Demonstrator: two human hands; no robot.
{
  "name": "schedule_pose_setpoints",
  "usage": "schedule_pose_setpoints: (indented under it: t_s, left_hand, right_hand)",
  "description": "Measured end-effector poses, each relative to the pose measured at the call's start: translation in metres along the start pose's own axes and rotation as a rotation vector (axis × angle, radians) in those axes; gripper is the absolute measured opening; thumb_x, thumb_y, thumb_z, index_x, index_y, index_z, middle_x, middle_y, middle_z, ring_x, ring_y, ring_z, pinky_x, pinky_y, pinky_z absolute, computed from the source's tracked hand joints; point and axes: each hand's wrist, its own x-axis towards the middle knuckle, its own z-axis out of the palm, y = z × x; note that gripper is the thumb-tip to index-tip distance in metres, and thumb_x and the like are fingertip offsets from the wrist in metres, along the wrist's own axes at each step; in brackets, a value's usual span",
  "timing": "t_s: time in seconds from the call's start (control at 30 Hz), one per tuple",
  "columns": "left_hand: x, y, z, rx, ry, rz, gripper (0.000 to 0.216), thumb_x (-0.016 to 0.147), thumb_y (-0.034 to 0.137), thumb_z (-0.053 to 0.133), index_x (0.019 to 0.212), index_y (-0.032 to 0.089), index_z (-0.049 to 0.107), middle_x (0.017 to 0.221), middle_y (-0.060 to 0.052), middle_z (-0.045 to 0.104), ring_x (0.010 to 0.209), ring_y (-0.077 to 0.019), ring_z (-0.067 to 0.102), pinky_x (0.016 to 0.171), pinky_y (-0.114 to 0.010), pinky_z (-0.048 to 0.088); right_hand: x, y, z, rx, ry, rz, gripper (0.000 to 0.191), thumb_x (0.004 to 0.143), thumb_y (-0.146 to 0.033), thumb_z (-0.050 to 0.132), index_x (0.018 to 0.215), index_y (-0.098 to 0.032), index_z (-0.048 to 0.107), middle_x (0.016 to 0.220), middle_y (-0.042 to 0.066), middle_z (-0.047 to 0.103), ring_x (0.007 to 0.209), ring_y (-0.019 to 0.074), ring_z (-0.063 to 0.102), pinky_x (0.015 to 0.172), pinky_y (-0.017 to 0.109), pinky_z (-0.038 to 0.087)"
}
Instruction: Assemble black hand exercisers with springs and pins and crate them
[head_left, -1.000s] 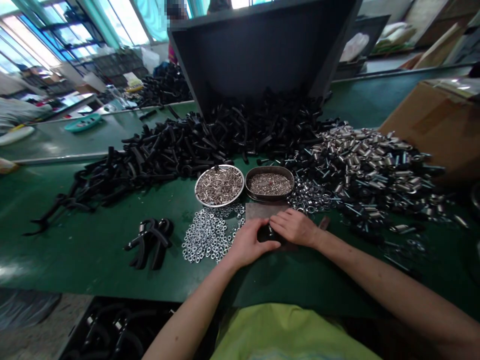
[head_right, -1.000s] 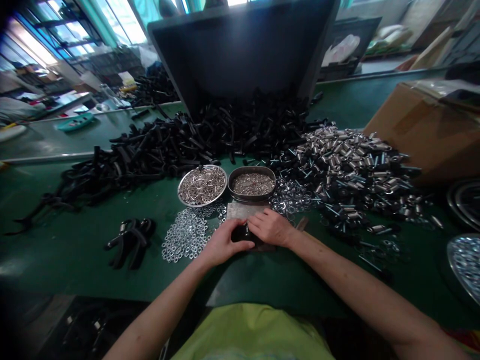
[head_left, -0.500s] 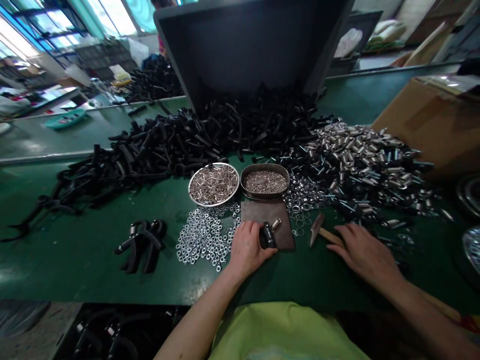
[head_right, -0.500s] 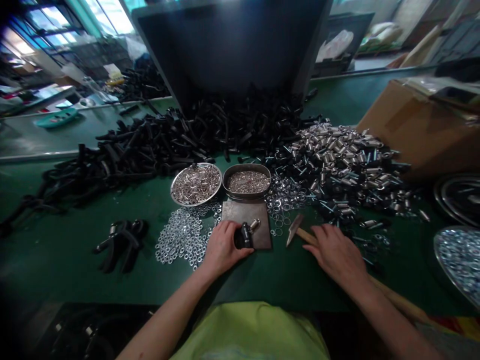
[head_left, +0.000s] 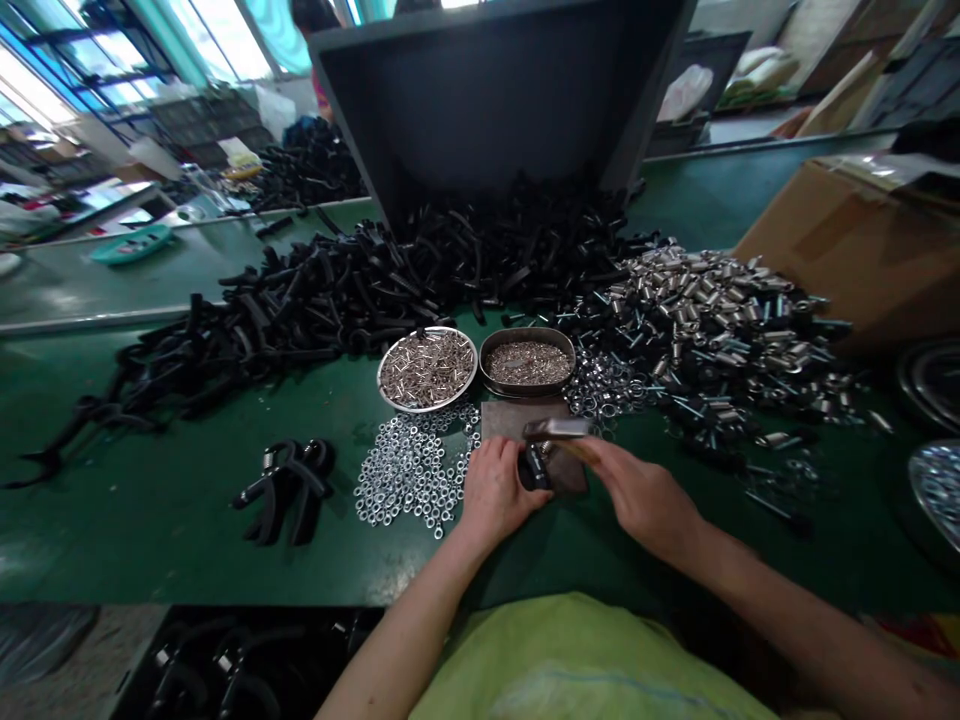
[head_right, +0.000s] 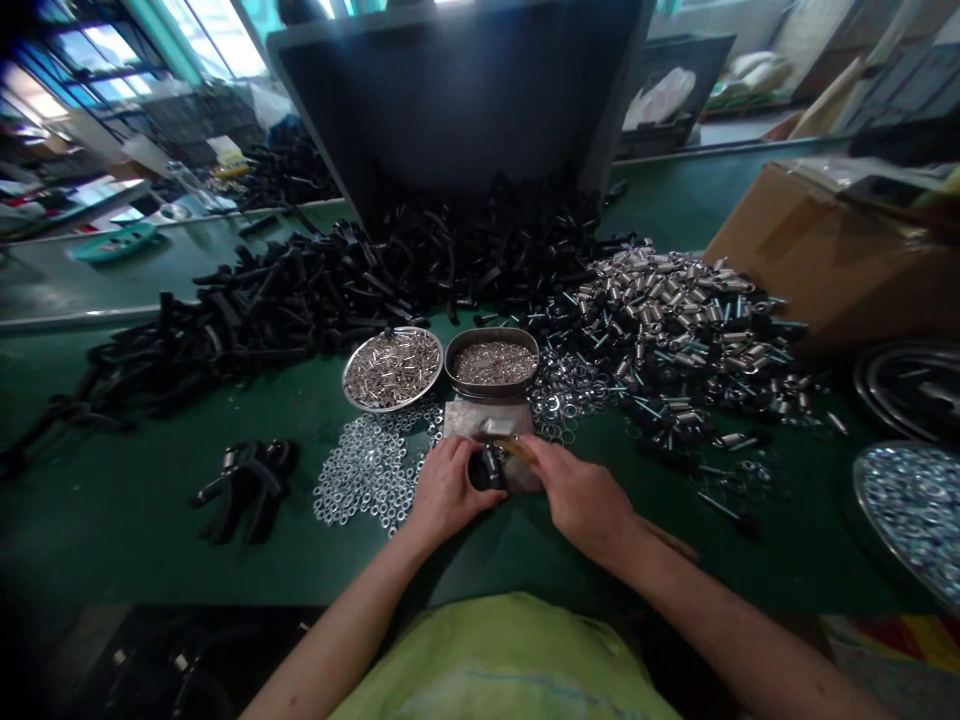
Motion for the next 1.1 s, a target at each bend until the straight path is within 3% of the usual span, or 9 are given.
schedule_pose_setpoints:
  t_s: [0.1,0.27,0.47,0.57,0.77,0.83,0.93,1.0,1.1]
  left_hand:
    - [0.0,0.001,0.0,0.001,0.001,0.003,0.052,0.057,0.04,0.079,0.097,0.019,0.054,0.099,-0.007,0.057,0.096,-0.0266,0.052,0.083,-0.04,0.043]
    - [0.0,0.0,0.0,0.002,-0.013,0.001,0.055,0.056,0.041,0.079,0.1,0.018,0.054,0.101,-0.008,0.057,0.097,-0.0273,0.052,0.083,-0.041,0.043]
    - [-0.001,0.002,-0.001,-0.004,0.008,0.001,0.051,0.057,0.04,0.08,0.097,0.02,0.054,0.099,-0.006,0.056,0.097,-0.0265,0.052,0.083,-0.04,0.042]
    - [-0.001,0.003,-0.001,-0.033,0.005,-0.015,0.051,0.056,0.039,0.08,0.095,0.02,0.054,0.098,-0.007,0.056,0.096,-0.0274,0.051,0.083,-0.041,0.041]
    - [-0.001,0.004,-0.007,-0.436,0.093,-0.287,0.054,0.059,0.046,0.078,0.098,0.021,0.051,0.094,-0.006,0.059,0.092,-0.0259,0.055,0.081,-0.039,0.041]
    - [-0.003,0.011,-0.011,-0.623,0.136,-0.38,0.057,0.06,0.05,0.077,0.101,0.021,0.051,0.097,-0.007,0.06,0.091,-0.025,0.056,0.08,-0.037,0.042]
    - [-0.009,0.031,-0.015,-0.786,0.176,-0.406,0.06,0.06,0.049,0.077,0.105,0.02,0.05,0.1,-0.008,0.061,0.092,-0.0245,0.057,0.079,-0.036,0.043]
    - [-0.013,0.043,-0.015,-0.793,0.168,-0.37,0.06,0.061,0.046,0.077,0.108,0.018,0.051,0.102,-0.009,0.061,0.093,-0.025,0.057,0.081,-0.037,0.044]
    - [-0.017,0.04,-0.021,-0.707,0.053,-0.198,0.052,0.066,0.037,0.076,0.109,0.017,0.054,0.104,-0.01,0.062,0.096,-0.0254,0.058,0.084,-0.038,0.046]
  right_hand:
    - [0.003,-0.001,0.001,-0.031,-0.101,-0.002,0.031,0.092,-0.025,0.035,0.115,-0.024,0.056,0.107,0.006,0.07,0.09,0.0218,0.068,0.074,0.035,0.055]
    - [-0.004,-0.003,-0.003,-0.005,0.18,-0.025,0.034,0.094,-0.026,0.03,0.122,-0.022,0.05,0.105,0.01,0.069,0.089,0.0201,0.067,0.074,0.032,0.053]
    - [-0.008,0.023,0.018,-0.252,-0.127,0.041,0.032,0.093,-0.028,0.035,0.121,-0.026,0.053,0.102,0.004,0.071,0.077,0.0201,0.069,0.063,0.03,0.052]
    - [-0.021,0.039,0.012,-0.356,0.013,0.05,0.037,0.096,-0.029,0.031,0.126,-0.022,0.051,0.114,0.008,0.067,0.087,0.0217,0.067,0.068,0.033,0.052]
    - [-0.057,0.083,-0.002,-0.736,0.136,0.162,0.04,0.093,-0.034,0.036,0.118,-0.015,0.06,0.087,0.013,0.068,0.075,0.0279,0.064,0.058,0.037,0.046]
    - [-0.054,0.082,0.002,-0.658,0.166,0.119,0.041,0.092,-0.036,0.036,0.114,-0.013,0.061,0.093,0.016,0.067,0.085,0.0321,0.062,0.069,0.042,0.049]
    - [-0.033,0.051,0.017,-0.262,0.171,0.06,0.045,0.091,-0.04,0.038,0.127,-0.015,0.049,0.102,0.014,0.068,0.09,0.0278,0.064,0.077,0.04,0.051]
    - [-0.015,0.019,0.03,0.008,0.103,0.036,0.047,0.091,-0.04,0.04,0.133,-0.02,0.042,0.105,0.01,0.069,0.088,0.0225,0.067,0.073,0.033,0.054]
    - [0.008,-0.017,0.043,0.169,0.099,0.039,0.036,0.09,-0.039,0.041,0.118,-0.022,0.054,0.107,0.009,0.069,0.091,0.0216,0.068,0.072,0.029,0.054]
